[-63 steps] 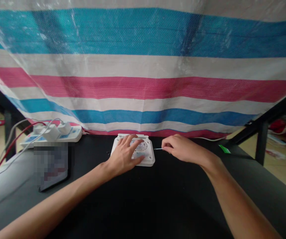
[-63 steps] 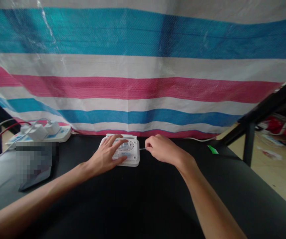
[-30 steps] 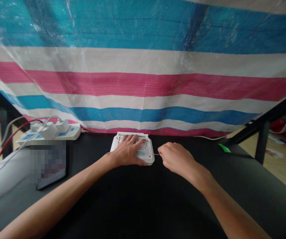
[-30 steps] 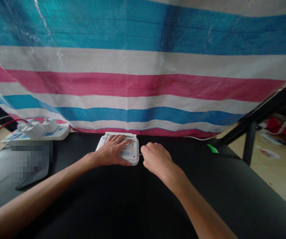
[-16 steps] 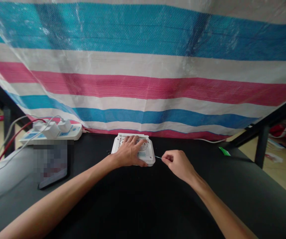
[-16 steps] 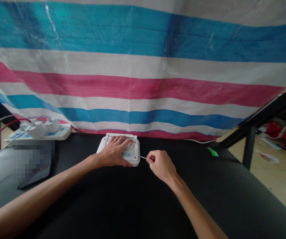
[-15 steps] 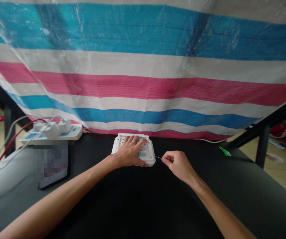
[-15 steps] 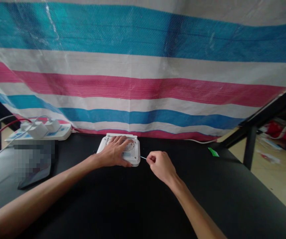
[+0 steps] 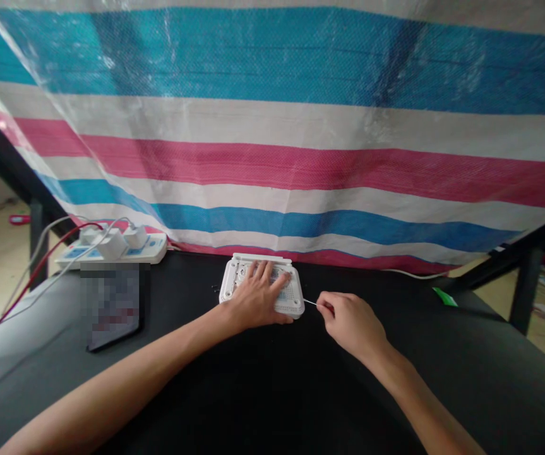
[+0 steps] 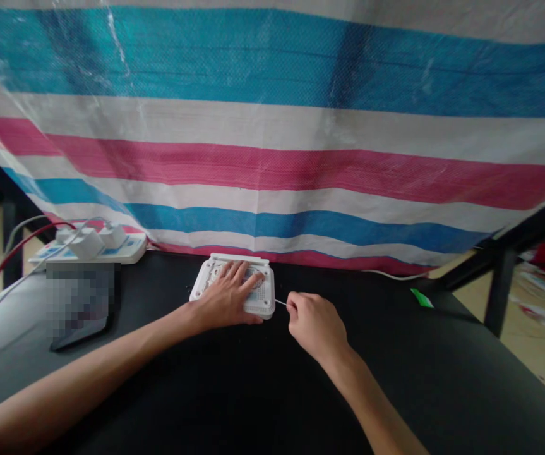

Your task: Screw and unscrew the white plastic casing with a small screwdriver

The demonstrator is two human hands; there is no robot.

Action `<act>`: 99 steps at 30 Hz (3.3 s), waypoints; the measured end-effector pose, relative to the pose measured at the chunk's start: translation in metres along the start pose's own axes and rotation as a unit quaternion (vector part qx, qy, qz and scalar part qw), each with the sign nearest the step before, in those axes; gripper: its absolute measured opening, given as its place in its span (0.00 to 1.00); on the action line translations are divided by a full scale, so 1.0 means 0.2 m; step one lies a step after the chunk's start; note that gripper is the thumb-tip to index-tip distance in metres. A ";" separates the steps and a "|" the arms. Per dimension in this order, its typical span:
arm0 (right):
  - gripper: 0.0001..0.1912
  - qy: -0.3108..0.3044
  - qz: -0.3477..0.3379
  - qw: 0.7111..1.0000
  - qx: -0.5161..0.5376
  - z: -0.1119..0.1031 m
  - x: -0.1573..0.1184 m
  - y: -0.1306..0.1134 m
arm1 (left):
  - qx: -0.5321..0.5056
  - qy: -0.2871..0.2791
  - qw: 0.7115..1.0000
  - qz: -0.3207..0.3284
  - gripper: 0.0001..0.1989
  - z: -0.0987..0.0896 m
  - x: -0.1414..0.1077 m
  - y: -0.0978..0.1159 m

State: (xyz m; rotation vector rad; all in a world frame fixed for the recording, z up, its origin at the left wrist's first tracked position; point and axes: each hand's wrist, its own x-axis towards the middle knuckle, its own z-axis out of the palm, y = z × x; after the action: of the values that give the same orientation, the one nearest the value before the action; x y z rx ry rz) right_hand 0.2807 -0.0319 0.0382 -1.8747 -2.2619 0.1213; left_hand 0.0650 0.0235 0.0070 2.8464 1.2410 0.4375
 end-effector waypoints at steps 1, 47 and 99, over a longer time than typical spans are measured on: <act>0.10 0.000 -0.001 1.000 -0.014 0.00 0.00 -0.01 | 0.001 0.004 1.000 -0.003 0.48 0.00 0.00 0.01; 0.11 0.043 0.027 0.963 0.266 0.12 -0.01 0.05 | -0.078 -0.028 0.996 0.026 0.50 -0.07 0.02 -0.07; 0.18 0.264 -0.314 0.909 -0.071 0.07 0.18 0.00 | -0.126 -0.010 0.991 0.037 0.45 -0.30 0.03 -0.10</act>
State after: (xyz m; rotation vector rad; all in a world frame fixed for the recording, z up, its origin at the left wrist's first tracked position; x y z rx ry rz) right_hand 0.2714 0.0048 0.0285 -0.9602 -2.3580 -0.5852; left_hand 0.0386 0.0356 0.0631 2.6815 0.9998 0.5258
